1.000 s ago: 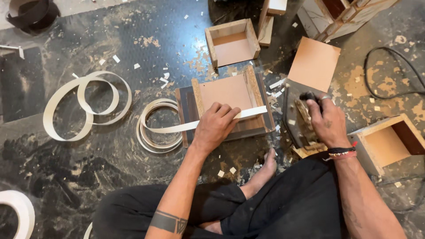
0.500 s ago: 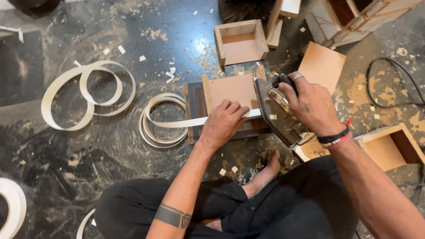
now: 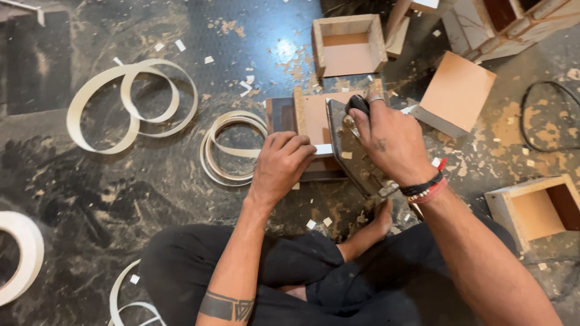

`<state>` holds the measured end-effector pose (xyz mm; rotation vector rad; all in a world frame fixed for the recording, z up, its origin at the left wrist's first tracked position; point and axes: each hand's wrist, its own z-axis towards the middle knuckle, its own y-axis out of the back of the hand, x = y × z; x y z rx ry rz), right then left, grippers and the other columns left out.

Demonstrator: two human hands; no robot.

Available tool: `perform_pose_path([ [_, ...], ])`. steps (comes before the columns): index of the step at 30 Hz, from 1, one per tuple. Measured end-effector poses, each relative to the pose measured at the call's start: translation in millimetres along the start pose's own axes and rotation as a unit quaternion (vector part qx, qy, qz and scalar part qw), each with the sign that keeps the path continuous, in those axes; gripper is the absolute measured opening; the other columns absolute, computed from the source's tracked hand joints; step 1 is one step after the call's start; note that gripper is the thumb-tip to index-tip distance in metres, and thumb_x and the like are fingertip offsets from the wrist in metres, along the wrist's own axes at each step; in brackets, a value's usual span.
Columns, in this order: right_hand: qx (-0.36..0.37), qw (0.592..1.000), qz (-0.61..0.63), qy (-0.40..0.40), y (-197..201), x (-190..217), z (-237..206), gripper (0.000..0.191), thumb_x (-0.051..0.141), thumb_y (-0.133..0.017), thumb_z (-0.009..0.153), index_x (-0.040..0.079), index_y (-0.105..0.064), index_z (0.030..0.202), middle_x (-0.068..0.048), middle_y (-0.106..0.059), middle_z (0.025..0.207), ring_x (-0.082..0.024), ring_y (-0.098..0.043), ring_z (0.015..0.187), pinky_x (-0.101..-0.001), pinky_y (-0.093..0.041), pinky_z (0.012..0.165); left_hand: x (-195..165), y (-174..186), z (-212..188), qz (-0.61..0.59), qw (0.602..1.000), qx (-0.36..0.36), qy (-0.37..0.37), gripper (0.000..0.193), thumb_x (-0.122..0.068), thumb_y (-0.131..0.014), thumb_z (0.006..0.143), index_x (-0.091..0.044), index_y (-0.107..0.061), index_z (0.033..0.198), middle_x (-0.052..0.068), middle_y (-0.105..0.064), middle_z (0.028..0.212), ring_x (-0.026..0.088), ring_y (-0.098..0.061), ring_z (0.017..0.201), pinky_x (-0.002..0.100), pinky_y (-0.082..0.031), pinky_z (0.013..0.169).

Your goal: The person sits on the workshop floor and applies white edge banding strips to the front edges of small open wooden boxes. They press and align each strip along a box edge, then run a hand-held edge banding tool along the strip to secure and trim it, working on one box at a time.

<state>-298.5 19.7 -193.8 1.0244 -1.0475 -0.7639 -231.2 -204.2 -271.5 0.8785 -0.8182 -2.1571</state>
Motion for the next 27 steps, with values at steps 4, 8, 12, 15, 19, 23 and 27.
perform_pose_path([
  [4, 0.015, 0.995, 0.095, 0.021, -1.3, 23.8, 0.4, 0.041, 0.037, -0.055, 0.105, -0.002, -0.059, 0.117, -0.030, -0.069, 0.085, -0.051, -0.065, 0.078, -0.0590, -0.050, 0.068, 0.3, 11.6, -10.0, -0.046, 0.996, 0.009, 0.082, 0.017, -0.019, -0.079, 0.088, -0.011, -0.074, 0.102, 0.001, -0.070, 0.110, 0.024, -0.065, 0.105, 0.040, -0.051, 0.091],
  [8, 0.085, 0.987, 0.127, -0.048, 0.0, 37.4, 4.3, 0.048, 0.043, -0.054, 0.103, -0.003, -0.058, 0.119, -0.030, -0.069, 0.086, -0.049, -0.068, 0.082, -0.0562, -0.052, 0.074, 1.5, 17.7, -12.7, -0.087, 0.984, 0.028, 0.151, 0.016, -0.024, -0.077, 0.090, -0.013, -0.076, 0.102, 0.003, -0.072, 0.108, 0.023, -0.067, 0.102, 0.040, -0.050, 0.087],
  [12, 0.094, 0.982, 0.148, -0.063, 3.0, 40.1, 7.2, 0.051, 0.046, -0.055, 0.102, -0.002, -0.058, 0.119, -0.029, -0.070, 0.089, -0.048, -0.069, 0.086, -0.0545, -0.051, 0.075, 1.3, 23.3, -9.0, -0.105, 0.973, 0.014, 0.203, 0.017, -0.025, -0.073, 0.093, -0.011, -0.076, 0.101, 0.004, -0.077, 0.101, 0.025, -0.069, 0.099, 0.044, -0.047, 0.094],
  [15, 0.093, 0.980, 0.167, -0.061, 2.6, 42.3, 7.5, 0.050, 0.046, -0.055, 0.102, -0.001, -0.057, 0.120, -0.030, -0.070, 0.091, -0.047, -0.069, 0.088, -0.0538, -0.051, 0.076, 0.9, 29.0, -3.5, -0.110, 0.947, 0.068, 0.295, 0.022, -0.031, -0.076, 0.089, -0.010, -0.076, 0.098, 0.007, -0.078, 0.096, 0.030, -0.069, 0.094, 0.045, -0.047, 0.092],
  [19, 0.101, 0.978, 0.169, -0.066, -1.6, 53.4, 7.4, 0.048, 0.045, -0.054, 0.102, 0.000, -0.055, 0.118, -0.029, -0.071, 0.089, -0.047, -0.070, 0.086, -0.0551, -0.050, 0.075, 0.9, 36.9, 1.1, -0.146, 0.934, 0.076, 0.316, 0.026, -0.034, -0.074, 0.090, -0.009, -0.077, 0.098, 0.009, -0.078, 0.092, 0.033, -0.071, 0.088, 0.045, -0.048, 0.089],
  [23, 0.080, 0.983, 0.157, -0.040, -2.9, 69.8, 6.9, 0.046, 0.042, -0.054, 0.103, 0.000, -0.054, 0.121, -0.032, -0.070, 0.088, -0.052, -0.067, 0.086, -0.0587, -0.049, 0.075, 3.8, 51.3, 0.9, -0.143, 0.947, 0.052, 0.284, 0.024, -0.032, -0.073, 0.091, -0.009, -0.078, 0.095, 0.010, -0.078, 0.086, 0.033, -0.072, 0.083, 0.046, -0.049, 0.086],
  [27, 0.079, 0.987, 0.135, -0.028, 3.1, 82.6, 6.8, 0.046, 0.042, -0.054, 0.104, 0.000, -0.054, 0.121, -0.032, -0.070, 0.088, -0.052, -0.067, 0.084, -0.0592, -0.050, 0.073, 4.4, 63.0, 3.5, -0.187, 0.914, 0.081, 0.350, 0.025, -0.034, -0.071, 0.090, -0.011, -0.077, 0.097, 0.008, -0.077, 0.084, 0.029, -0.074, 0.080, 0.041, -0.054, 0.074],
])
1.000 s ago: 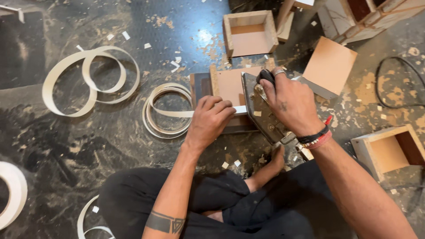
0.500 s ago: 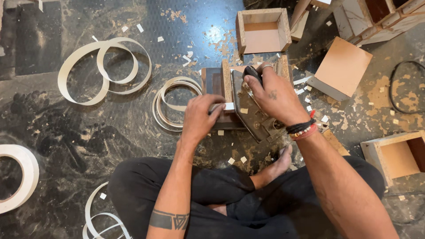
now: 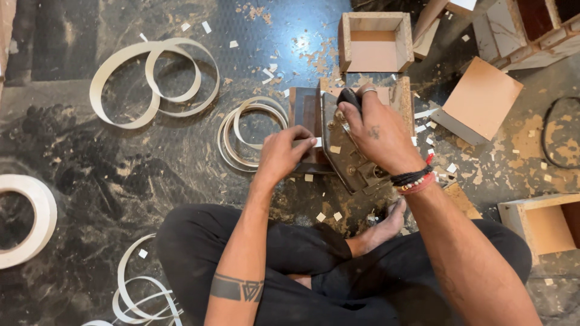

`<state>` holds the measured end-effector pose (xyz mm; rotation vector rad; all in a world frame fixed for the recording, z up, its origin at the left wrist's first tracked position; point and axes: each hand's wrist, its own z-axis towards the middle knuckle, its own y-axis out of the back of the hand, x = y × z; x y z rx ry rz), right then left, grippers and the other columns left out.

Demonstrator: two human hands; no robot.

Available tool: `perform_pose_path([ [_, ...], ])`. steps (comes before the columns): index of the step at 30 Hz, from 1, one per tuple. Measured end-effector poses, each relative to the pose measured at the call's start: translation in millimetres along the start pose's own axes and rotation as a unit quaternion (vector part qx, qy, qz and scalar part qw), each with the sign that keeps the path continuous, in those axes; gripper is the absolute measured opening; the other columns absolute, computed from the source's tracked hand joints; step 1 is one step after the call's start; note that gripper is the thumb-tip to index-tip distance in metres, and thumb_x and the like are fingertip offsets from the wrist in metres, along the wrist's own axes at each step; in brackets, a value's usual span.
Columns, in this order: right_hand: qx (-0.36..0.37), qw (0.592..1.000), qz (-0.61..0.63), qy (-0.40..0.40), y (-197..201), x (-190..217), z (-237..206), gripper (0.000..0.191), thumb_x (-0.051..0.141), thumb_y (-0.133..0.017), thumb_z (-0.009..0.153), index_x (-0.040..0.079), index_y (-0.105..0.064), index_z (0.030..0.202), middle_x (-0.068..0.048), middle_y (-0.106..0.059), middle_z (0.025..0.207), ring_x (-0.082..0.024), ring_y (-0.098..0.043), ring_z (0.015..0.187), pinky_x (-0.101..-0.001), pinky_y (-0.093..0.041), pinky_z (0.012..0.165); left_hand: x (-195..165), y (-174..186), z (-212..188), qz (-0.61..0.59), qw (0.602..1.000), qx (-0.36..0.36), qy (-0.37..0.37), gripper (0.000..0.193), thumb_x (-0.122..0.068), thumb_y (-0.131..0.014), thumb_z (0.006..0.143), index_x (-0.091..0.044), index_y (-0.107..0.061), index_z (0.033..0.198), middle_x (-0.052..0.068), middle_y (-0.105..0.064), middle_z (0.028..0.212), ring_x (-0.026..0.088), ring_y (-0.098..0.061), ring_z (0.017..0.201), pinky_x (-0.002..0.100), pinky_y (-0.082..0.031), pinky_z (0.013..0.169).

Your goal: The person sits on the workshop floor and applies white edge banding strips to the front edges of small open wooden boxes. They press and align each strip along a box edge, then run a hand-held edge banding tool along the strip to secure and trim it, working on one box at a time.

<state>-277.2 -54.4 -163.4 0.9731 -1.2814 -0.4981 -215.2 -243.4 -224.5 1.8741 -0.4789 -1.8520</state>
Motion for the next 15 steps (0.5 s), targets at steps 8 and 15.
perform_pose_path([
  [8, -0.003, 0.999, -0.041, -0.007, 4.3, 13.2, -3.1, 0.045, 0.042, -0.054, 0.105, 0.000, -0.054, 0.122, -0.031, -0.070, 0.088, -0.053, -0.066, 0.083, -0.0606, -0.049, 0.070, -6.6, 7.7, 0.1, -0.019, 0.995, 0.038, 0.090, 0.025, -0.036, -0.073, 0.089, -0.013, -0.079, 0.097, 0.004, -0.077, 0.077, 0.021, -0.076, 0.075, 0.037, -0.055, 0.072],
  [15, -0.016, 0.999, -0.039, 0.016, 6.6, 15.5, -3.2, 0.046, 0.041, -0.055, 0.105, -0.002, -0.054, 0.120, -0.031, -0.070, 0.088, -0.052, -0.066, 0.083, -0.0601, -0.049, 0.070, -9.6, 16.7, -5.2, -0.117, 0.992, -0.039, 0.025, 0.017, -0.027, -0.073, 0.091, -0.013, -0.077, 0.099, 0.003, -0.079, 0.089, 0.017, -0.077, 0.088, 0.036, -0.057, 0.077],
])
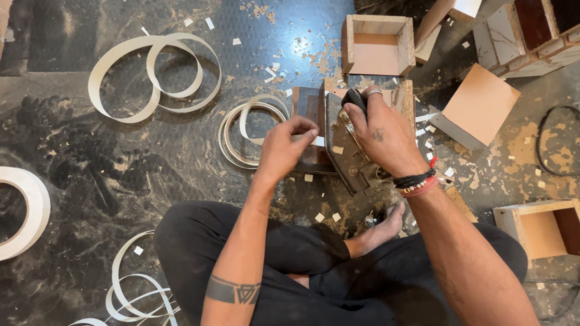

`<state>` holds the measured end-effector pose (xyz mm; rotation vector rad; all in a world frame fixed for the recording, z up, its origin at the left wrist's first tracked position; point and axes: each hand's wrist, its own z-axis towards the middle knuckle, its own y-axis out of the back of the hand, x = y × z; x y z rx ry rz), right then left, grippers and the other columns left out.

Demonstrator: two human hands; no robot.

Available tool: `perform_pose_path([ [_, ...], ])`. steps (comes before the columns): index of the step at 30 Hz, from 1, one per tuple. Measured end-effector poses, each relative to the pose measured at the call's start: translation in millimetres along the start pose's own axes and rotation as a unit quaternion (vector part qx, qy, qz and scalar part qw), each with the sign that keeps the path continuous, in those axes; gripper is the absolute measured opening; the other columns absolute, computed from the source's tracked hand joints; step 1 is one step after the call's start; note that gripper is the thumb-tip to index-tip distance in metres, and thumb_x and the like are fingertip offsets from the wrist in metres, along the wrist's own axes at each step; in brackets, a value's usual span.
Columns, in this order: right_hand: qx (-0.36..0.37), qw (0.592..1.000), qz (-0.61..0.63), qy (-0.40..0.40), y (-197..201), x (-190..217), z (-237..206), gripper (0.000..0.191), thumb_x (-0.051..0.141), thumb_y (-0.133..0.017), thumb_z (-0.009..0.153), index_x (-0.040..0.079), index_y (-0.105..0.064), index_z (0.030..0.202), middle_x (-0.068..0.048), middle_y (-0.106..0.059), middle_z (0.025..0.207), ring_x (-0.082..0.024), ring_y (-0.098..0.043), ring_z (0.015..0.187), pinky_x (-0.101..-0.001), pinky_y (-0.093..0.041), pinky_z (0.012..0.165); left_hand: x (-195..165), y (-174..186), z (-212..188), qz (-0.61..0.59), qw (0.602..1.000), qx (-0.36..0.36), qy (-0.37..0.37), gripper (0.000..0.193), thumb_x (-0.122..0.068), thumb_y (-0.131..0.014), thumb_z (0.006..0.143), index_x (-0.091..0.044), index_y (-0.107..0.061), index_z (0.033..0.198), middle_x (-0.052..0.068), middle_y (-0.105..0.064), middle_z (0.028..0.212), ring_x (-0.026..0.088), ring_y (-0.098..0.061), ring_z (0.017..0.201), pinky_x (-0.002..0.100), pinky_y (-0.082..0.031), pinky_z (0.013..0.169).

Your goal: The person sits on the workshop floor and applies white edge banding strips to the front edges of small open wooden boxes. They press and align each strip along a box edge, then run a hand-held edge banding tool along the strip to secure and trim it, working on one box at a time.

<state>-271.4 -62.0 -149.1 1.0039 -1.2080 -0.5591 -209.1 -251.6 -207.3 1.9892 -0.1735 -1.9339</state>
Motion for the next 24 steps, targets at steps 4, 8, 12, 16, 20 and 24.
perform_pose_path([
  [4, 0.005, 1.000, -0.010, -0.014, 1.9, 3.4, -0.4, 0.045, 0.041, -0.055, 0.105, -0.001, -0.054, 0.121, -0.031, -0.070, 0.089, -0.053, -0.066, 0.085, -0.0603, -0.049, 0.072, -14.1, 1.7, -15.2, 0.211, 0.958, -0.047, -0.187, 0.013, -0.022, -0.073, 0.091, -0.013, -0.077, 0.099, 0.005, -0.080, 0.089, 0.024, -0.074, 0.086, 0.043, -0.053, 0.082],
  [8, 0.004, 1.000, 0.006, -0.004, 4.5, 6.6, -1.2, 0.046, 0.042, -0.055, 0.105, -0.002, -0.054, 0.120, -0.031, -0.070, 0.090, -0.053, -0.066, 0.086, -0.0596, -0.049, 0.073, -24.9, 11.3, -23.8, 0.202, 0.979, 0.020, -0.031, 0.014, -0.026, -0.069, 0.092, -0.019, -0.076, 0.103, -0.001, -0.079, 0.090, 0.019, -0.077, 0.079, 0.037, -0.056, 0.074],
  [12, 0.009, 1.000, 0.016, -0.012, 8.0, 9.6, -6.4, 0.045, 0.042, -0.055, 0.104, 0.000, -0.055, 0.120, -0.031, -0.070, 0.091, -0.053, -0.066, 0.087, -0.0602, -0.048, 0.074, -17.4, 39.5, -35.4, 0.214, 0.970, 0.027, 0.108, 0.014, -0.028, -0.067, 0.095, -0.024, -0.075, 0.106, -0.005, -0.078, 0.098, 0.018, -0.075, 0.086, 0.037, -0.054, 0.082],
  [16, 0.013, 1.000, 0.021, 0.013, 14.7, 10.6, -6.9, 0.047, 0.043, -0.057, 0.104, -0.002, -0.056, 0.119, -0.028, -0.069, 0.085, -0.047, -0.067, 0.079, -0.0553, -0.049, 0.068, -1.9, 37.9, -39.6, 0.327, 0.935, -0.068, -0.120, 0.014, -0.016, -0.068, 0.090, -0.014, -0.076, 0.102, 0.005, -0.076, 0.109, 0.023, -0.068, 0.110, 0.051, -0.035, 0.106],
  [20, 0.141, 0.970, 0.167, -0.105, 20.2, 6.6, -2.5, 0.050, 0.048, -0.059, 0.099, -0.002, -0.062, 0.103, -0.018, -0.064, 0.075, -0.030, -0.064, 0.060, -0.0450, -0.048, 0.058, 5.1, 14.4, -36.5, 0.293, 0.942, -0.079, -0.141, 0.023, -0.002, -0.059, 0.093, -0.010, -0.073, 0.109, 0.008, -0.074, 0.113, 0.025, -0.066, 0.113, 0.050, -0.035, 0.112],
  [24, 0.118, 0.979, 0.146, -0.083, 18.8, -0.4, -4.1, 0.048, 0.048, -0.057, 0.099, 0.000, -0.063, 0.101, -0.014, -0.064, 0.072, -0.022, -0.061, 0.060, -0.0410, -0.048, 0.057, 2.0, 2.2, -40.7, 0.276, 0.952, -0.062, -0.117, 0.028, 0.001, -0.058, 0.090, -0.009, -0.073, 0.111, 0.009, -0.074, 0.109, 0.027, -0.067, 0.108, 0.046, -0.040, 0.109],
])
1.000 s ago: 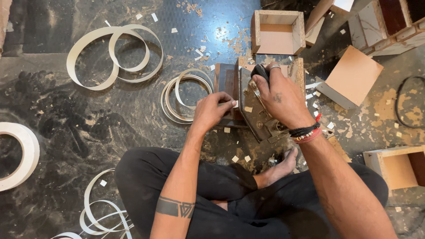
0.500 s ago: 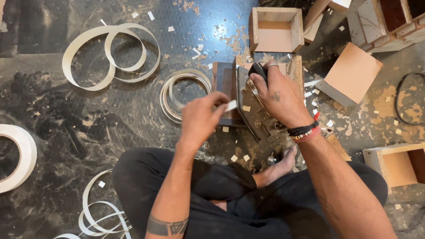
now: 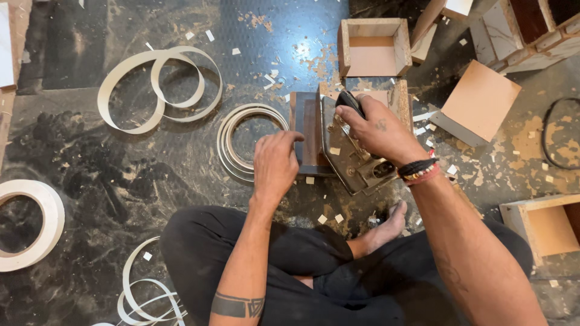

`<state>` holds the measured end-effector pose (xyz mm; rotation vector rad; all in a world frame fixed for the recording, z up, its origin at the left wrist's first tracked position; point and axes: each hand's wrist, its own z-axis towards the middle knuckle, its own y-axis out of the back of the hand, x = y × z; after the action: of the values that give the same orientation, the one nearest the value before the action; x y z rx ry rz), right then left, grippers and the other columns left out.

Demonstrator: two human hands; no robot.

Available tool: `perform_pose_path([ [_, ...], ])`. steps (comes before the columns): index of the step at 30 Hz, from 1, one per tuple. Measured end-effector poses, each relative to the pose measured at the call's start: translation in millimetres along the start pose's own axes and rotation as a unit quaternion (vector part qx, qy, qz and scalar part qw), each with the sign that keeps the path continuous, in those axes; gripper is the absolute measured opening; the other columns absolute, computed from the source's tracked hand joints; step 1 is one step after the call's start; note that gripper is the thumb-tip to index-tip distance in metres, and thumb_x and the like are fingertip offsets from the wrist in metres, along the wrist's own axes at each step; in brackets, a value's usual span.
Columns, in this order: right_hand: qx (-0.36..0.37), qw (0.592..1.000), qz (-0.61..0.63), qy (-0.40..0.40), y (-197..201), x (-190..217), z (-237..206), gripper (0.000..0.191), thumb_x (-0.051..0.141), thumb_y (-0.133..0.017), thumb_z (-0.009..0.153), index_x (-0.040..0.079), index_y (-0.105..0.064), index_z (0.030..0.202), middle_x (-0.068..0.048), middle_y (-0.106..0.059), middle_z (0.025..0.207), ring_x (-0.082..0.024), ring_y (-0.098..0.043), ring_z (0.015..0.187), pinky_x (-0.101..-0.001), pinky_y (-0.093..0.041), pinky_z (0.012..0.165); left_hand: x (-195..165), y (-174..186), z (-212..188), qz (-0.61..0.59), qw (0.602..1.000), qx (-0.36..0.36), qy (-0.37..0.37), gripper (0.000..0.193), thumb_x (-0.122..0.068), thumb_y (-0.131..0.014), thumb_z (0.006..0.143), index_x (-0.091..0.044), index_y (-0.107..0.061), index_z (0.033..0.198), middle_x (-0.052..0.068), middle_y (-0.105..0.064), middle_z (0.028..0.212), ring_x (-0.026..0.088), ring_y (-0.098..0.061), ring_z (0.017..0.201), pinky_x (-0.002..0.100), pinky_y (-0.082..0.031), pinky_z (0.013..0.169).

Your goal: The person sits on the workshop floor and applies white edge banding strips to the front edges of small open wooden boxes. They press and align each strip along a box edge, then run a hand-held edge banding tool along the strip to secure and trim it, working on one box at a time.

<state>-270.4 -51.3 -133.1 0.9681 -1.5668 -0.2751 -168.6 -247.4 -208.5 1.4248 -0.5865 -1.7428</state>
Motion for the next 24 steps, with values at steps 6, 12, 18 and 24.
perform_pose_path([
  [6, -0.013, 1.000, -0.012, 0.022, -6.5, -6.0, 6.2, 0.050, 0.047, -0.057, 0.100, -0.002, -0.063, 0.103, -0.019, -0.066, 0.078, -0.029, -0.064, 0.069, -0.0451, -0.050, 0.066, -4.3, 0.0, -1.6, -0.001, 0.998, 0.045, 0.040, 0.026, -0.002, -0.061, 0.089, -0.012, -0.074, 0.109, 0.008, -0.073, 0.101, 0.028, -0.066, 0.099, 0.044, -0.046, 0.094],
  [12, -0.040, 0.997, -0.039, 0.063, -7.2, -10.3, 12.2, 0.048, 0.046, -0.057, 0.100, -0.002, -0.063, 0.106, -0.026, -0.067, 0.086, -0.040, -0.066, 0.079, -0.0492, -0.050, 0.073, -7.9, -5.5, 5.4, -0.008, 0.999, 0.035, 0.028, 0.025, -0.002, -0.062, 0.089, -0.011, -0.073, 0.109, 0.008, -0.072, 0.101, 0.029, -0.066, 0.099, 0.043, -0.048, 0.091],
  [18, -0.055, 0.995, -0.065, 0.060, -4.3, -13.5, 4.4, 0.049, 0.046, -0.057, 0.101, -0.002, -0.063, 0.107, -0.028, -0.067, 0.091, -0.045, -0.066, 0.085, -0.0511, -0.050, 0.076, -9.4, -3.5, -0.6, -0.073, 0.995, -0.034, -0.051, 0.029, 0.001, -0.059, 0.091, -0.008, -0.067, 0.117, 0.008, -0.070, 0.114, 0.030, -0.067, 0.105, 0.043, -0.052, 0.092],
  [24, -0.055, 0.995, -0.070, 0.043, 8.0, -19.7, -1.8, 0.050, 0.047, -0.055, 0.102, -0.002, -0.063, 0.108, -0.026, -0.069, 0.092, -0.041, -0.068, 0.085, -0.0494, -0.051, 0.077, -10.8, -8.3, -3.5, -0.093, 0.993, -0.013, -0.071, 0.021, -0.009, -0.063, 0.098, -0.008, -0.068, 0.118, 0.009, -0.072, 0.114, 0.028, -0.069, 0.105, 0.042, -0.054, 0.089],
])
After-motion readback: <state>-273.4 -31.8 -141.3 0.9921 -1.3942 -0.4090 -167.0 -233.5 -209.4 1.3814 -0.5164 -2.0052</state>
